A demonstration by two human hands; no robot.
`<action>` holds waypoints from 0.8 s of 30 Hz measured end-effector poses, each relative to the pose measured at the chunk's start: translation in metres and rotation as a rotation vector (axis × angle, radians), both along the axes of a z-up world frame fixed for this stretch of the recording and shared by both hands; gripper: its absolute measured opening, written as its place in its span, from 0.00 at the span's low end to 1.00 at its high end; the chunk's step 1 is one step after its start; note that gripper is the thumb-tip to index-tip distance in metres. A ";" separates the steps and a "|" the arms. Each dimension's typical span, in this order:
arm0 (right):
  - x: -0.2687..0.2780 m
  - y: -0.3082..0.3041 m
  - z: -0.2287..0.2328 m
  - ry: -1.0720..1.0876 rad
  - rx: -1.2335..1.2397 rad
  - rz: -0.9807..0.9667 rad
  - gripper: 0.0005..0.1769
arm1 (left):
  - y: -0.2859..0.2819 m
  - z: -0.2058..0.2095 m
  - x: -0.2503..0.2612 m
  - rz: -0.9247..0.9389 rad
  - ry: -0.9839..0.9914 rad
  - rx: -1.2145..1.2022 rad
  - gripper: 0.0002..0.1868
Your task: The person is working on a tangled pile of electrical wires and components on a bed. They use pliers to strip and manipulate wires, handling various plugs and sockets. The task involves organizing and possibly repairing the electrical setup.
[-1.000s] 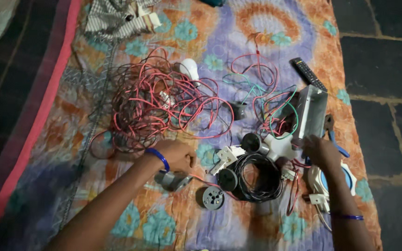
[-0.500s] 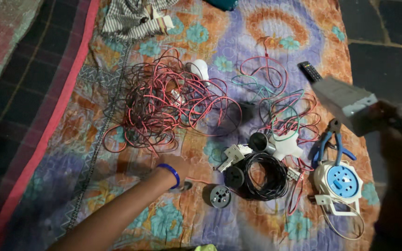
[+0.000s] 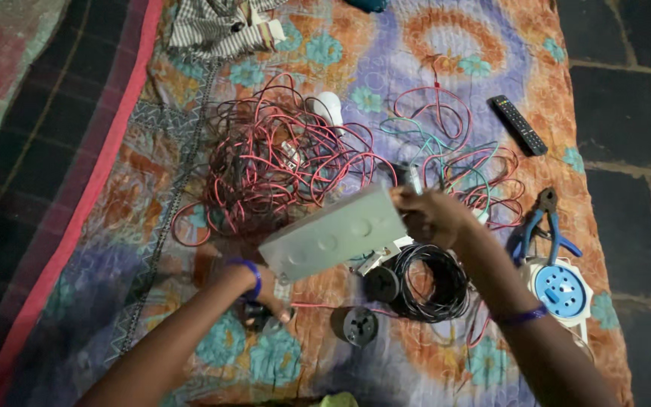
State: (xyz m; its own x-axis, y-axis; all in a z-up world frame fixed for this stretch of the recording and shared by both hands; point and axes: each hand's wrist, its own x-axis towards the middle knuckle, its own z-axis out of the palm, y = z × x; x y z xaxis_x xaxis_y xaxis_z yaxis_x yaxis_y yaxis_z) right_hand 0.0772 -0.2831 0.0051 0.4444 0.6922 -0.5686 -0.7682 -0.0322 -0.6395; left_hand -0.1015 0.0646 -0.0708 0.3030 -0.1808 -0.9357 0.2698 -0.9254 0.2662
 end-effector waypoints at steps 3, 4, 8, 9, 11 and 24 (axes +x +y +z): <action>0.003 0.004 -0.054 -0.272 -0.264 0.223 0.12 | 0.012 0.015 -0.005 -0.055 -0.022 -0.086 0.36; 0.008 0.012 -0.070 -0.157 -0.198 0.185 0.10 | 0.018 0.018 -0.004 -0.043 -0.008 -0.106 0.34; 0.039 0.025 -0.113 -0.917 -0.079 0.391 0.19 | 0.039 0.018 0.030 -0.137 -0.325 -0.112 0.27; 0.046 0.026 -0.122 -1.416 -0.075 0.533 0.27 | 0.041 0.017 0.038 -0.196 -0.502 -0.092 0.26; 0.041 0.054 -0.152 -0.924 -0.604 0.504 0.16 | 0.039 0.022 0.051 -0.100 -0.639 0.008 0.23; 0.057 0.056 -0.142 -1.345 -0.760 -0.116 0.40 | -0.025 0.021 0.021 -0.030 -0.885 0.304 0.39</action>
State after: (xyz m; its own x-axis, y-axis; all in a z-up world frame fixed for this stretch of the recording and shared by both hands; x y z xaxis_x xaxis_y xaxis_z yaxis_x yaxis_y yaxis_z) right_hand 0.1344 -0.2268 -0.1365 0.9276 0.3623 0.0909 0.3189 -0.6413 -0.6979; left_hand -0.0801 0.0396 -0.0502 0.9268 0.0140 -0.3752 0.0590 -0.9923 0.1088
